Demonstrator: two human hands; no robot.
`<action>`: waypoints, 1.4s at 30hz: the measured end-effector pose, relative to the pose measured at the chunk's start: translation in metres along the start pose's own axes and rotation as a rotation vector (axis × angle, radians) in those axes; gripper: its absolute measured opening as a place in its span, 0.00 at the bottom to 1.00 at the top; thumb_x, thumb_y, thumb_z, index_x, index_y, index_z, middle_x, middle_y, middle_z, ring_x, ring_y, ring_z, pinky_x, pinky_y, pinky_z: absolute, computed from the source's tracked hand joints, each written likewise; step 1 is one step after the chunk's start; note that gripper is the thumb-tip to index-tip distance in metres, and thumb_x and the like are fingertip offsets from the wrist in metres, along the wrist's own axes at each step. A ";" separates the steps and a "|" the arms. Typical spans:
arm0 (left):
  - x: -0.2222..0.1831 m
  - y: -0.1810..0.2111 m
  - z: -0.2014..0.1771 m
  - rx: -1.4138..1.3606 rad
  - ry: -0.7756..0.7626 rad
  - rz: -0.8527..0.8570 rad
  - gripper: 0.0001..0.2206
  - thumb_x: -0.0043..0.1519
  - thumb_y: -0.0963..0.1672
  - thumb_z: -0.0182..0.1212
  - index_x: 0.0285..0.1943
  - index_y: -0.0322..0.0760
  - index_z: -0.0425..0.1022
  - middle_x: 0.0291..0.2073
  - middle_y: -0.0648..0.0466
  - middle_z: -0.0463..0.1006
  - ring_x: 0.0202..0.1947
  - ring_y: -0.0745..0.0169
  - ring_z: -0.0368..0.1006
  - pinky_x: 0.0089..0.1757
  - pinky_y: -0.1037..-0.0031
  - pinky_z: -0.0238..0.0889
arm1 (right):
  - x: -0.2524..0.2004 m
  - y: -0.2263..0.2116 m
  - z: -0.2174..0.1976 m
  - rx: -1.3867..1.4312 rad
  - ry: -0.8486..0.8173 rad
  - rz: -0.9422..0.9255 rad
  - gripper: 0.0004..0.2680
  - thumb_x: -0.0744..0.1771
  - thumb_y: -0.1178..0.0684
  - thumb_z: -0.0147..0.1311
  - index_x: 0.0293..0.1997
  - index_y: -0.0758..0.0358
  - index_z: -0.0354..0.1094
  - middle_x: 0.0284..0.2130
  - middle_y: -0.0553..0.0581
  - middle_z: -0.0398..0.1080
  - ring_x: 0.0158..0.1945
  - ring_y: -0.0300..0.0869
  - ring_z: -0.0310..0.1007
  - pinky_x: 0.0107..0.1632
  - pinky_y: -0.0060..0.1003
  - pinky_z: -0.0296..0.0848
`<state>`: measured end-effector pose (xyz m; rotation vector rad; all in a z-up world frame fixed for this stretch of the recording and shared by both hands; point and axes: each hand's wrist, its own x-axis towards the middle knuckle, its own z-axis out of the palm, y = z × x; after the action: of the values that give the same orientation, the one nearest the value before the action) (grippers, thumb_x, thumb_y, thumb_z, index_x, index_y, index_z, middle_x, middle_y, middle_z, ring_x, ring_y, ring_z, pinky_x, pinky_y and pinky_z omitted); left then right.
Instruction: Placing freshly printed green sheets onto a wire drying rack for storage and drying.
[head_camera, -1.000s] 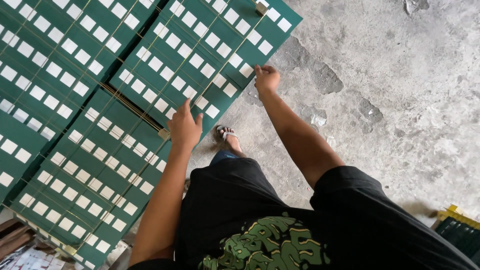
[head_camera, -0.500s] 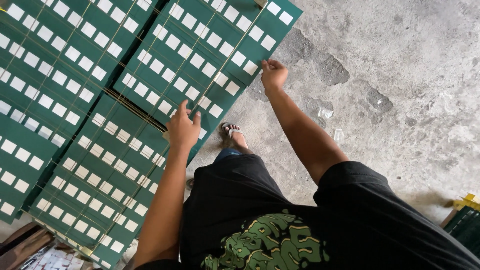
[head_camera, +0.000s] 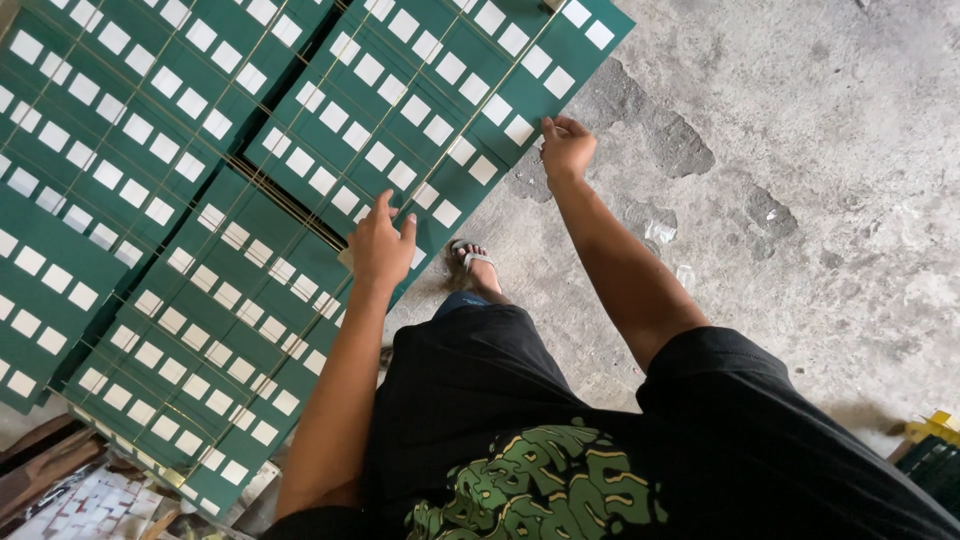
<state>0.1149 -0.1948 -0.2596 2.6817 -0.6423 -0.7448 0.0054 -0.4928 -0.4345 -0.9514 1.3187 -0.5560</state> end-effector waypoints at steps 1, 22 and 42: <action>0.000 0.000 0.000 -0.003 0.006 0.008 0.25 0.67 0.49 0.57 0.72 0.40 0.62 0.55 0.52 0.79 0.55 0.45 0.73 0.58 0.47 0.55 | 0.000 0.002 0.000 0.003 -0.004 -0.010 0.07 0.66 0.58 0.64 0.43 0.72 0.73 0.23 0.53 0.74 0.19 0.34 0.66 0.21 0.31 0.64; 0.002 0.002 -0.006 -0.030 -0.034 -0.019 0.24 0.68 0.50 0.54 0.72 0.40 0.62 0.55 0.52 0.79 0.54 0.45 0.73 0.58 0.49 0.57 | -0.006 -0.008 0.005 -0.046 0.032 -0.010 0.08 0.66 0.58 0.65 0.43 0.73 0.74 0.26 0.54 0.77 0.20 0.33 0.67 0.21 0.30 0.64; 0.007 -0.008 0.004 -0.037 -0.001 -0.008 0.24 0.68 0.50 0.55 0.72 0.40 0.63 0.54 0.54 0.79 0.53 0.46 0.74 0.58 0.50 0.57 | -0.013 -0.014 0.002 -0.012 0.006 -0.015 0.08 0.66 0.60 0.64 0.43 0.76 0.74 0.26 0.57 0.77 0.20 0.34 0.69 0.22 0.30 0.66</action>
<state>0.1206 -0.1919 -0.2682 2.6516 -0.6128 -0.7528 0.0073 -0.4896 -0.4158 -0.9712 1.3225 -0.5629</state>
